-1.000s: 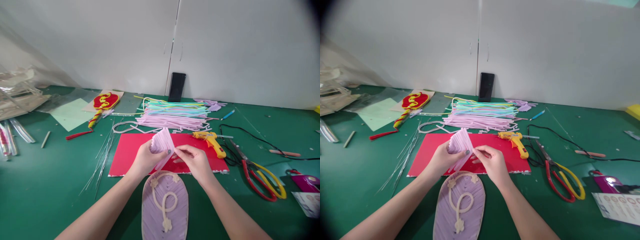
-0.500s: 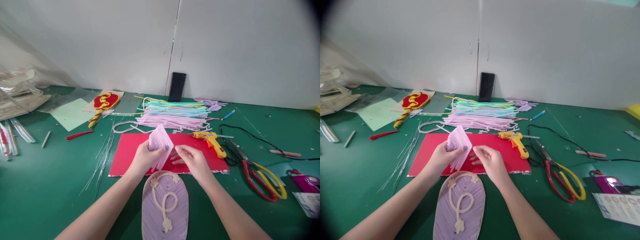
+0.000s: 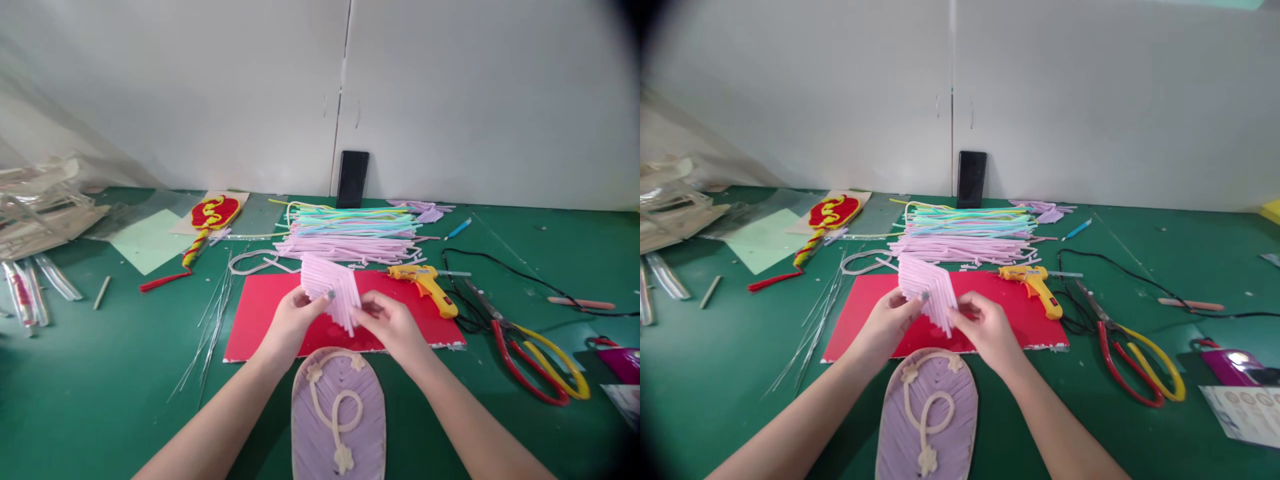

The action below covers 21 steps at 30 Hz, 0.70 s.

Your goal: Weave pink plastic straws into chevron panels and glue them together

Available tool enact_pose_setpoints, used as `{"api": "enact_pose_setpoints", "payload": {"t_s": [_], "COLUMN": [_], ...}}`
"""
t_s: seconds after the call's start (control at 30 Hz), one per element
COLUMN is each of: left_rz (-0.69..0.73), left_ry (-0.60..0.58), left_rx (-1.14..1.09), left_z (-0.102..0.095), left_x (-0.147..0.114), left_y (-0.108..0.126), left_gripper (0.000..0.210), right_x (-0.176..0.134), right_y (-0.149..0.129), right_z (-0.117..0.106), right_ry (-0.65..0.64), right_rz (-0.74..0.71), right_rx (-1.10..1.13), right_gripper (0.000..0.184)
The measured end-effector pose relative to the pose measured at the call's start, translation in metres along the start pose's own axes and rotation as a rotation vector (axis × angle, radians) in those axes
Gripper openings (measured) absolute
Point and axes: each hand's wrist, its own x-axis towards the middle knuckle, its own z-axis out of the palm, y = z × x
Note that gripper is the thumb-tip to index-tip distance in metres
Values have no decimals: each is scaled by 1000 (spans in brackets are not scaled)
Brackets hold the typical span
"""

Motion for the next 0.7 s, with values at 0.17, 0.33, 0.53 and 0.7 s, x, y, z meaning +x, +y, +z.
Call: {"api": "enact_pose_setpoints", "payload": {"t_s": [0.17,0.33,0.53,0.7], "left_rz": [1,68,141,135], "left_ry": [-58,14,22,-19], "left_rx": [-46,68,381,492], "left_z": [1,-1,-7,-8], "left_x": [-1,-2,-1,-1], "left_y": [5,17,25,23], "left_gripper": [34,37,29,35], "right_x": [4,1,2,4], "right_y": [-8,-15,-15,-13], "right_z": [-13,-17,-22,-24], "right_ry": [206,35,-82,-126], "right_rz": [-16,-10,53,86], "right_rx": [55,28,-49,-67], "right_gripper": [24,21,19,19]}}
